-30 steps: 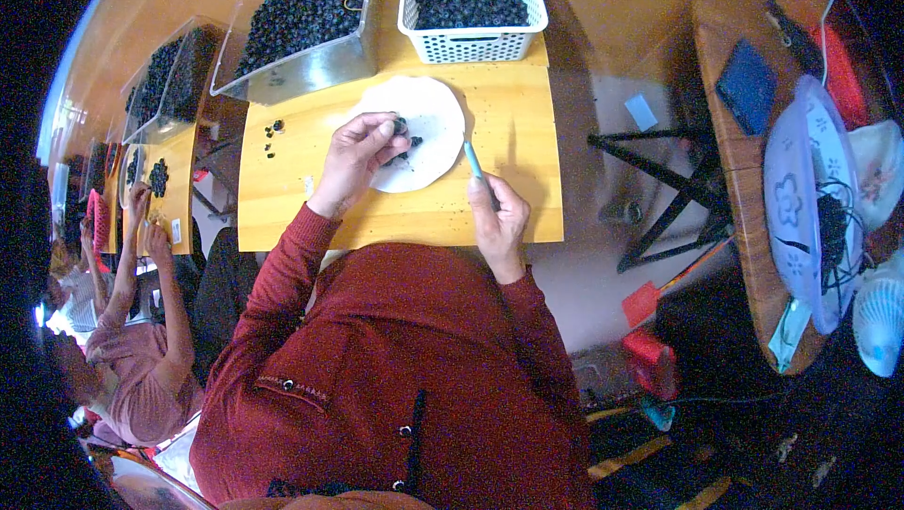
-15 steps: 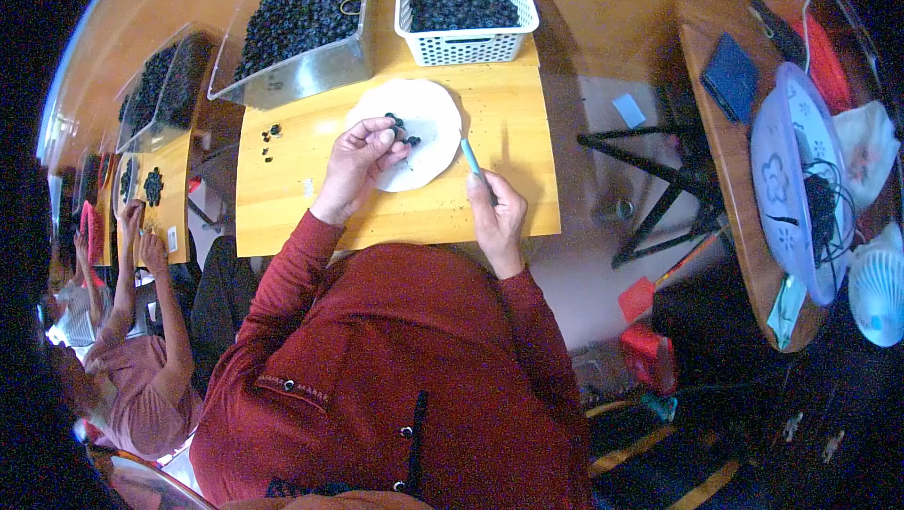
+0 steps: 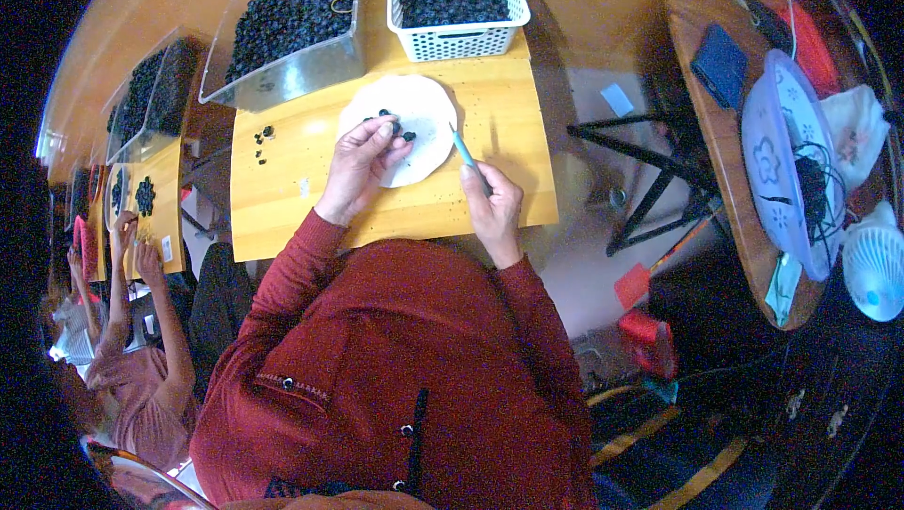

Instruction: The person sorts small black spherical parts from a bin onto a plate and into containers using a small pick tool.

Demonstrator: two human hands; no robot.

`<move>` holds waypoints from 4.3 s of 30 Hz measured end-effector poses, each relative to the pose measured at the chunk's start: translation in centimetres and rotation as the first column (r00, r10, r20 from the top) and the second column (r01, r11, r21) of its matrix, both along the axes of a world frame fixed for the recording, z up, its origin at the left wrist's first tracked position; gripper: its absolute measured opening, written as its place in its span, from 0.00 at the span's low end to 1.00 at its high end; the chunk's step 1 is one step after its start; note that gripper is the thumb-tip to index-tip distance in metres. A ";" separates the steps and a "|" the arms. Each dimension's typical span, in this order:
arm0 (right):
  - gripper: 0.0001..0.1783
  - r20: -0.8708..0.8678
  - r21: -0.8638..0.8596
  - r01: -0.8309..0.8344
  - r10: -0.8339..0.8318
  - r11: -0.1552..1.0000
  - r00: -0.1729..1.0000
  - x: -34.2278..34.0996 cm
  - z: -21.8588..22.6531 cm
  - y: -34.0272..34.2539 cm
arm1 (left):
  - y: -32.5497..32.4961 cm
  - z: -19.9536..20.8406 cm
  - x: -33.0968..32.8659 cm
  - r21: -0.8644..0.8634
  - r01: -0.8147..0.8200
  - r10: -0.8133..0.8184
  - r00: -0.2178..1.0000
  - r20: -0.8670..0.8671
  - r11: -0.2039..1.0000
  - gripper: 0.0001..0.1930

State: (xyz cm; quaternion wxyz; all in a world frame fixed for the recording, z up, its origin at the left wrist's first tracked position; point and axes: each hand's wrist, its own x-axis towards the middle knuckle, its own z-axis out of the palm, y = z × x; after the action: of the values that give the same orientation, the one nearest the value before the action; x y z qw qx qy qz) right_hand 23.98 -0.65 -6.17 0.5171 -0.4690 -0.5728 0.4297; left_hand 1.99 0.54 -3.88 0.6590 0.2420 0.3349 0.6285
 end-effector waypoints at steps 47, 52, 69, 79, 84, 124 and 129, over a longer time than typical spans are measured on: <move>0.10 -0.399 -0.040 -0.290 0.250 0.956 0.882 -2.6 4.5 -0.9 | -3.5 2.6 3.3 0.024 0.230 -0.229 0.972 -0.050 0.973 0.08; 0.09 -0.508 -0.162 -0.342 0.218 0.926 0.833 -2.2 3.7 -0.7 | -3.5 2.0 3.0 0.017 0.260 -0.259 0.964 -0.063 0.965 0.07; 0.17 0.130 0.103 -0.116 0.102 0.988 0.986 0.4 3.6 -2.0 | -2.2 3.0 4.1 0.004 0.165 -0.166 0.986 0.034 0.986 0.08; 0.17 0.192 0.202 -0.093 0.054 0.975 0.980 0.8 3.0 -2.1 | -2.7 2.4 4.2 0.017 0.144 -0.145 0.989 0.042 0.989 0.07; 0.15 0.171 0.210 -0.087 0.052 0.974 0.984 0.9 2.8 -2.3 | -3.0 2.4 4.4 0.016 0.133 -0.133 0.991 0.031 0.991 0.07; 0.11 -0.529 -0.212 -0.442 0.278 0.871 0.802 1.2 2.8 -1.6 | -4.9 1.5 4.8 -0.013 0.355 -0.354 0.929 -0.109 0.935 0.05; 0.11 -0.421 -0.247 -0.320 0.196 0.915 0.886 1.3 0.7 -1.6 | -3.2 3.0 4.3 0.027 0.285 -0.247 0.869 -0.428 0.958 0.06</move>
State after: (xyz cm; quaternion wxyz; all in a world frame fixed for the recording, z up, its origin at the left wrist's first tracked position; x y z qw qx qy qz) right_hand 25.23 -2.21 -5.44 0.4775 -0.3684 -0.4427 0.6635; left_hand 6.33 -2.66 -0.90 0.6400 0.4446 0.4041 0.4790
